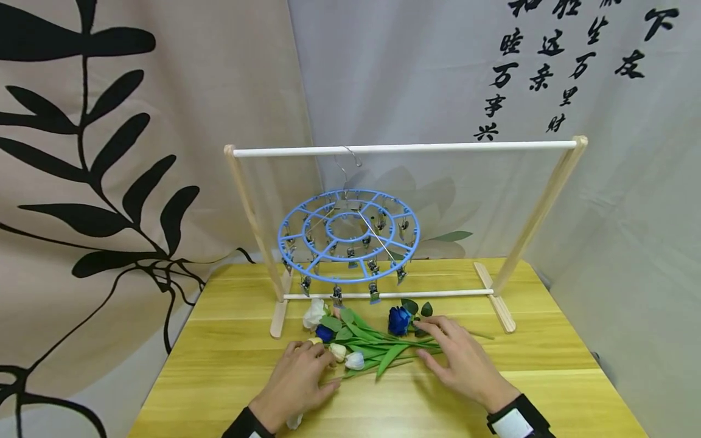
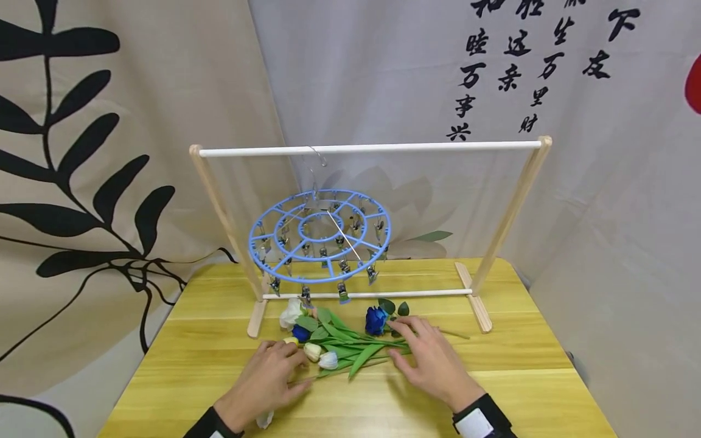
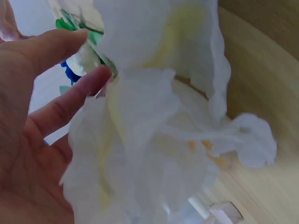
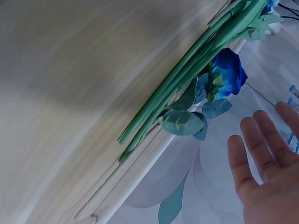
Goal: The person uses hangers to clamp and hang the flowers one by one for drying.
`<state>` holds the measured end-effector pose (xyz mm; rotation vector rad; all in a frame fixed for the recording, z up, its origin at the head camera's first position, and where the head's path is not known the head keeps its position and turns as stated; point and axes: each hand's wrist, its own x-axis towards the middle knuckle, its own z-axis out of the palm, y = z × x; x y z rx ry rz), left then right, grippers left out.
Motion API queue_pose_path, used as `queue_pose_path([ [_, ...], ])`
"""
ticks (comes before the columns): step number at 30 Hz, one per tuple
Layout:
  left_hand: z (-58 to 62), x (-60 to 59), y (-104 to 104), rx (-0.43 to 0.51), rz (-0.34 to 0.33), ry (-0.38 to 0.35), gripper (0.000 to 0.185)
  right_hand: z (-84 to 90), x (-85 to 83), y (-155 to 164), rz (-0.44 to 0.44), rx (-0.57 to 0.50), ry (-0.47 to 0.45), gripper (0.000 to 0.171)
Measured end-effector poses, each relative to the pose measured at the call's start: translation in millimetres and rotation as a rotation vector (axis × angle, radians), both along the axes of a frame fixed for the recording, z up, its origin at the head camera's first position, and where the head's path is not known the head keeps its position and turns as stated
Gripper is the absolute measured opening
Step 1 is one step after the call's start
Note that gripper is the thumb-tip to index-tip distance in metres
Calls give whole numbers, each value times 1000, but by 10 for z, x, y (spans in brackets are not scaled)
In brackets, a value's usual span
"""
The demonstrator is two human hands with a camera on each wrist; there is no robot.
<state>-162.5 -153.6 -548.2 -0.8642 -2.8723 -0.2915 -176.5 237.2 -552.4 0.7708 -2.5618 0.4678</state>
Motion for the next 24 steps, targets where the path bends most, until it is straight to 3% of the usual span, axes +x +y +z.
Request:
queue_pose_path([
  [6,-70,-10,8,-19,-67,-32,21,-25,5,-86,29,3,15,58],
  [12,-101,-33,6,-26,-102,0,25,-42,12,-178,66,-10,-2,52],
  [24,-14,-10,15,-1,-126,40,25,-60,21,-345,148,-38,-36,38],
])
